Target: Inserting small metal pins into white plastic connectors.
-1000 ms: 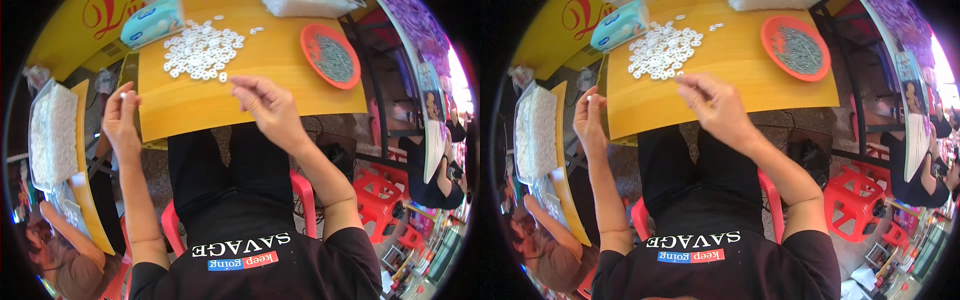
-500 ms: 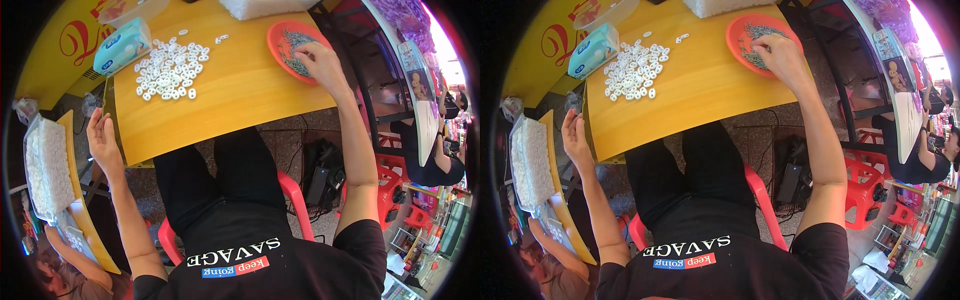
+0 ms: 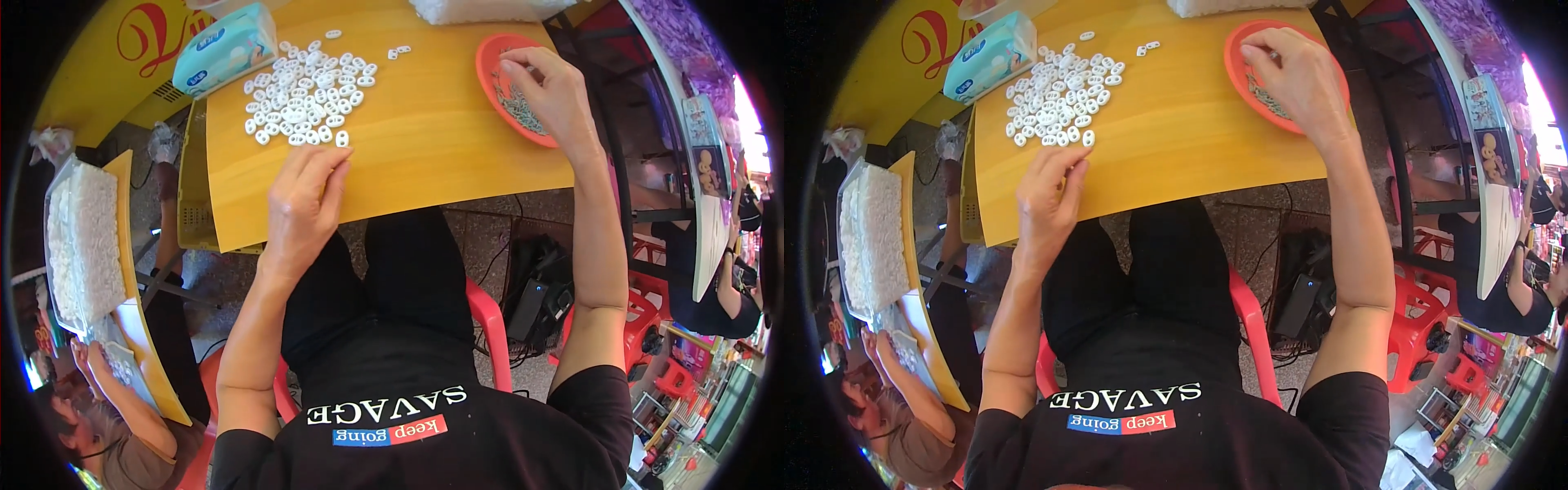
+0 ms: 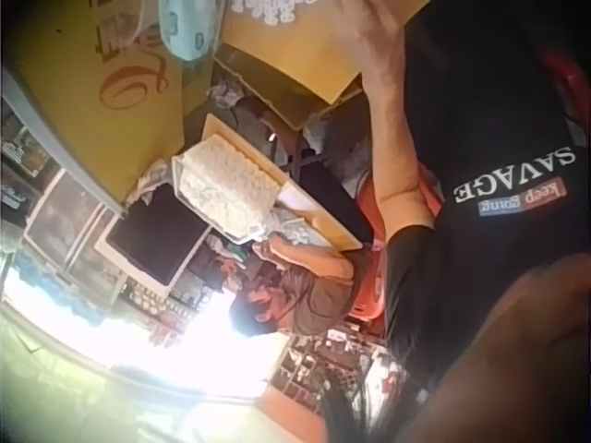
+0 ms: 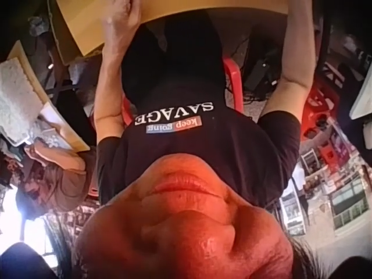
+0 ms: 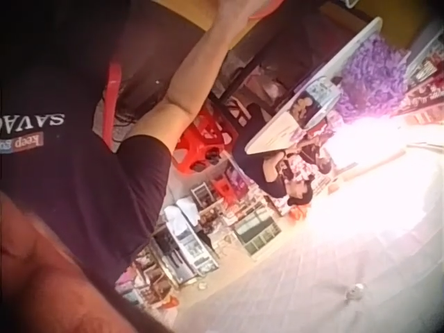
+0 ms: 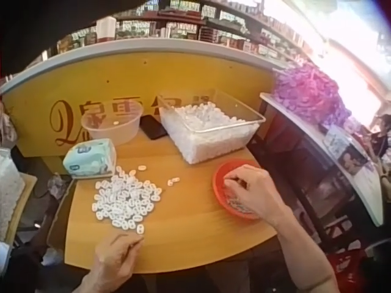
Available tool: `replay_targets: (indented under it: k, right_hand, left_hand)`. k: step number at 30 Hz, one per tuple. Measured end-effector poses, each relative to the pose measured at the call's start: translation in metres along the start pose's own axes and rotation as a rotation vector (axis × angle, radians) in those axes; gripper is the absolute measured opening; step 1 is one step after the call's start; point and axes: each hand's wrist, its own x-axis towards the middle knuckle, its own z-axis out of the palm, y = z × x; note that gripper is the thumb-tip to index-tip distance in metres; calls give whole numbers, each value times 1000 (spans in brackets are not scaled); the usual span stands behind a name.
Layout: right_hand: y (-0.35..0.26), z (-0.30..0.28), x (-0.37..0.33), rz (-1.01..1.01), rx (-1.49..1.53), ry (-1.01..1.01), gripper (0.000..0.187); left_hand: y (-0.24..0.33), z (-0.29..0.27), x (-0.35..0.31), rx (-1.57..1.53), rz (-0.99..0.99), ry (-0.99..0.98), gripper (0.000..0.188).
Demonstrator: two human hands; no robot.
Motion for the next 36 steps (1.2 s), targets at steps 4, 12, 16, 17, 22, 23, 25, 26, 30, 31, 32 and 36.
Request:
replay_targets:
  k: [4, 12, 16, 17, 22, 23, 25, 26, 30, 31, 32, 36]
  right_hand:
    - [20, -6, 7, 44, -77, 31, 19]
    - [-27, 66, 31, -224, 11, -89, 17]
    - [-18, 99, 56, -203, -221, -158, 18]
    - [-18, 103, 59, -204, -221, -158, 18]
    - [-16, 110, 62, -135, -322, -217, 17]
    - [-17, 110, 60, -135, -324, -218, 17]
    - [-18, 107, 54, -163, -236, -177, 19]
    - [-18, 106, 51, -163, -239, -175, 19]
    - [-26, 95, 28, -62, 24, -145, 19]
    - [-32, 87, 19, 38, 211, -171, 21]
    - [-41, 83, 10, 41, 213, -165, 21]
    - [-72, 68, -31, 455, 858, -457, 21]
  left_hand:
    - [16, 14, 2, -127, -89, -84, 15]
    - [16, 36, 6, -220, -81, -107, 16]
    - [14, 32, 7, -247, -101, -119, 17]
    - [14, 32, 7, -260, -115, -131, 17]
    - [12, 33, 5, -273, -94, -121, 18]
    - [12, 32, 5, -272, -94, -124, 18]
    - [12, 32, 5, -272, -91, -125, 18]
    - [12, 31, 5, -269, -91, -121, 18]
    - [13, 28, 4, -247, -161, -138, 17]
    - [13, 31, 5, -249, -153, -140, 17]
    - [11, 34, 3, -266, -113, -44, 19]
    - [19, 37, 2, -226, -5, 162, 22]
